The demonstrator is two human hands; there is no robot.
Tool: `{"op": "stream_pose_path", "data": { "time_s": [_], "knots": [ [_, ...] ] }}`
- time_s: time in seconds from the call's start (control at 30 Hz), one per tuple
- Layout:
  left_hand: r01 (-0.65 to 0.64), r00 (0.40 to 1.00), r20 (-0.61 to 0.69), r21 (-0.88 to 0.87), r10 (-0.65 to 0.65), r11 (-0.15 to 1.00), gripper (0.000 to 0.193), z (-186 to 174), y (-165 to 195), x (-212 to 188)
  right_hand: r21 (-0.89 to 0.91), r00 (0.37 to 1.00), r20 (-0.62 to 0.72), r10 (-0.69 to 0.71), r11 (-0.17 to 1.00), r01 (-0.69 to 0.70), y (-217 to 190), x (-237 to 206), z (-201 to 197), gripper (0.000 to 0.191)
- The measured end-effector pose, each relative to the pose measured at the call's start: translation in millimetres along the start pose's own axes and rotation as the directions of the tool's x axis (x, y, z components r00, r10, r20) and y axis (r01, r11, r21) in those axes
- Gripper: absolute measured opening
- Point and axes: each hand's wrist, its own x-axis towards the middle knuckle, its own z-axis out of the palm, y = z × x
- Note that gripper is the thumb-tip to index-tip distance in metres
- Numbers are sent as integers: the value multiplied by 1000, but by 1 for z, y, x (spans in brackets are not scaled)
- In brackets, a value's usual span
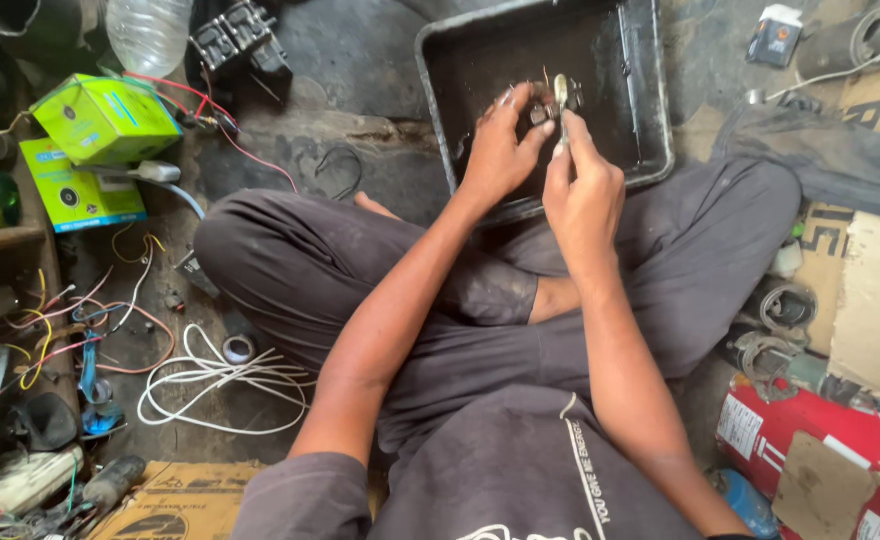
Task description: The person sits on the floor with a black tray and scrubs a copper-wound motor stator with a brush, turning it to clean different sides. They then pour liquid from a large plastic bottle over the stator and smaller motor parts in the tray, continuing to turn and rinse the components.
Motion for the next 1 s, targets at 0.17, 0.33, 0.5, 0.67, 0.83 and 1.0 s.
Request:
{"op": "stream_pose_path", "data": {
  "time_s": [0.17, 0.33, 0.5, 0.67, 0.83, 1.0],
  "knots": [
    [-65, 997, -50, 44, 67, 997, 43, 0, -3, 1, -26, 996, -44, -80, 997, 79, -6, -5, 3, 36],
    [32, 999, -35, -7, -32, 999, 41, 1, 0, 0, 24, 1000, 16, -11, 1000, 11, -9, -7, 2, 35],
    [9, 1000, -7, -51, -9, 999, 39, -8, 11, 3, 57, 999, -25, 23, 998, -21, 2, -1, -7, 32],
    [197, 978, 63, 37, -199, 980, 53, -17, 26, 10, 56, 959, 108, 261, 962, -268, 36, 6, -13, 23],
    [7, 999, 43, 130, -13, 991, 63, -21, 25, 6, 407, 887, 275, 370, 791, -456, 64, 1, -21, 21],
    [185, 983, -13, -3, -185, 983, 48, -21, 10, 10, 132, 826, 305, 473, 838, -529, 87, 7, -38, 31]
  ]
}}
